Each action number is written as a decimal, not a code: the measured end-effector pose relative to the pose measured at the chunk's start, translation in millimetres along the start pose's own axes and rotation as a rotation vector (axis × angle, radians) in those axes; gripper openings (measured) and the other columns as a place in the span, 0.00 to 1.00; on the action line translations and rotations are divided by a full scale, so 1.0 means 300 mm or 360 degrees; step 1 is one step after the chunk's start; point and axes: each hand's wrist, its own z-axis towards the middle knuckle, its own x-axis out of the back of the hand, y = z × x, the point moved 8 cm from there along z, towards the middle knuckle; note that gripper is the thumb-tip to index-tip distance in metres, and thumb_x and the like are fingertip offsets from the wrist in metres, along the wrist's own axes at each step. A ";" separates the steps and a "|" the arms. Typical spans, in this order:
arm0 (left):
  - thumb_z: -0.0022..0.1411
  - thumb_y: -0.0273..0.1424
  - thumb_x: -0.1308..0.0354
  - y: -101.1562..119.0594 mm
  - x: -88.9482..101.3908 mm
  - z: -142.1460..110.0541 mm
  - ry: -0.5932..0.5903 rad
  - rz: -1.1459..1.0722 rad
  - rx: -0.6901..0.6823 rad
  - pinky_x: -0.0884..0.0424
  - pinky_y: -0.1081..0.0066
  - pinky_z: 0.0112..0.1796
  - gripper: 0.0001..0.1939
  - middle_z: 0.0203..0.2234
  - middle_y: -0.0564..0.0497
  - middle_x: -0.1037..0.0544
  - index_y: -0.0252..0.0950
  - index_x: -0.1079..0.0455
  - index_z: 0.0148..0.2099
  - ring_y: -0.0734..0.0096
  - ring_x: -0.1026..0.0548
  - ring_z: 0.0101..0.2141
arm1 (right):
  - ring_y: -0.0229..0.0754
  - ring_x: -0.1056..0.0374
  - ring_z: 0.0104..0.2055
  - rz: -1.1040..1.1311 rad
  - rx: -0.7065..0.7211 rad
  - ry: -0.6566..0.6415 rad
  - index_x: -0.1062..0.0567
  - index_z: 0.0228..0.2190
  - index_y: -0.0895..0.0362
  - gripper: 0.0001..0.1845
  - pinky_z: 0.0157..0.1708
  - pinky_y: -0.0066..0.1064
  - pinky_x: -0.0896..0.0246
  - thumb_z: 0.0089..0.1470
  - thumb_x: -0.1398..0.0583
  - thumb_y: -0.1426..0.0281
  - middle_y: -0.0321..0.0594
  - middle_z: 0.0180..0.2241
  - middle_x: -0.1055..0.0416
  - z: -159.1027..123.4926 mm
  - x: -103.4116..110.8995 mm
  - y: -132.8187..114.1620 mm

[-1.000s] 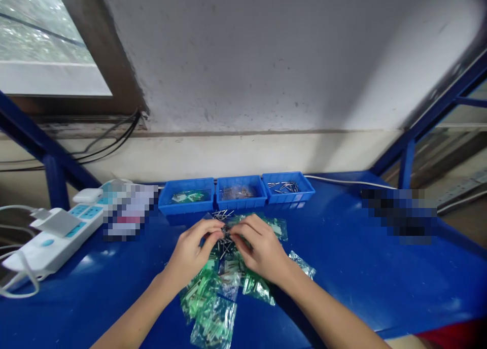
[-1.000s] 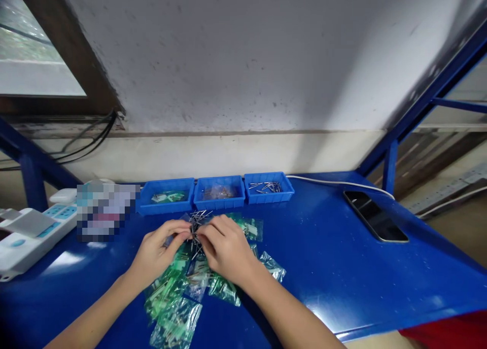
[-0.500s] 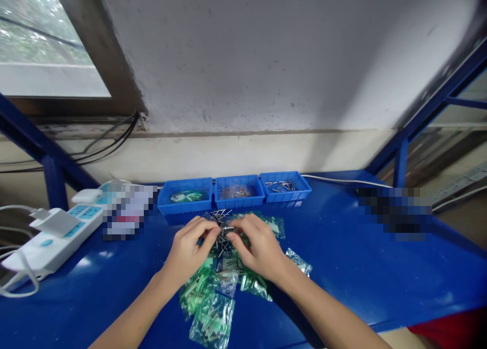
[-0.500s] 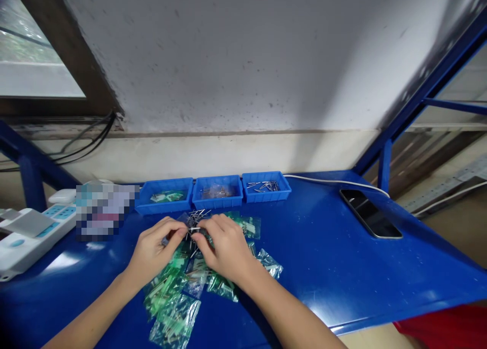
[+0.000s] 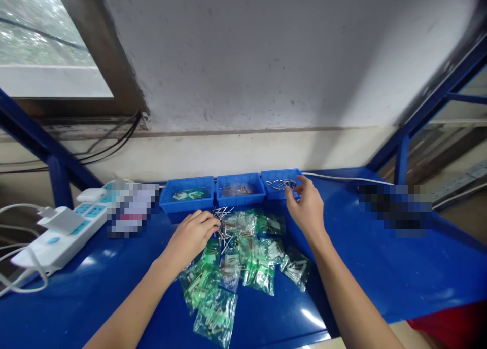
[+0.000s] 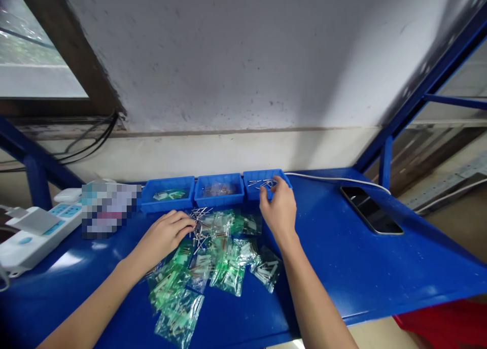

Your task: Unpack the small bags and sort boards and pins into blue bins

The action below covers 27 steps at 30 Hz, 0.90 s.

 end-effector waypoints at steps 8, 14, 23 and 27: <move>0.61 0.36 0.45 -0.038 0.043 -0.028 0.0459 -0.1327 0.0590 0.33 0.74 0.29 0.08 0.28 0.51 0.26 0.36 0.35 0.36 0.72 0.28 0.29 | 0.45 0.35 0.39 0.0529 0.0660 -0.0652 0.32 0.45 0.57 0.14 0.38 0.36 0.38 0.57 0.46 0.66 0.44 0.35 0.31 -0.247 -0.134 -0.360; 0.60 0.38 0.45 -0.007 0.020 -0.028 0.0327 -0.1329 0.0570 0.36 0.76 0.24 0.11 0.21 0.55 0.30 0.35 0.34 0.33 0.75 0.32 0.23 | 0.41 0.37 0.32 0.0568 0.0857 -0.0676 0.29 0.35 0.57 0.10 0.33 0.34 0.41 0.60 0.50 0.69 0.42 0.30 0.31 -0.313 -0.141 -0.424; 0.63 0.33 0.48 0.061 0.090 -0.035 0.0417 -0.0707 0.0125 0.32 0.75 0.30 0.07 0.27 0.53 0.27 0.37 0.31 0.39 0.74 0.28 0.27 | 0.39 0.40 0.28 0.0653 0.0788 -0.0653 0.32 0.26 0.57 0.16 0.30 0.31 0.43 0.62 0.52 0.69 0.38 0.23 0.36 -0.291 -0.113 -0.420; 0.66 0.32 0.53 0.056 0.089 -0.036 0.0390 -0.0611 0.0145 0.32 0.74 0.31 0.10 0.27 0.52 0.26 0.37 0.32 0.36 0.72 0.27 0.29 | 0.40 0.36 0.32 0.0668 0.0788 -0.0638 0.30 0.36 0.57 0.10 0.32 0.32 0.41 0.61 0.49 0.66 0.40 0.28 0.32 -0.288 -0.104 -0.419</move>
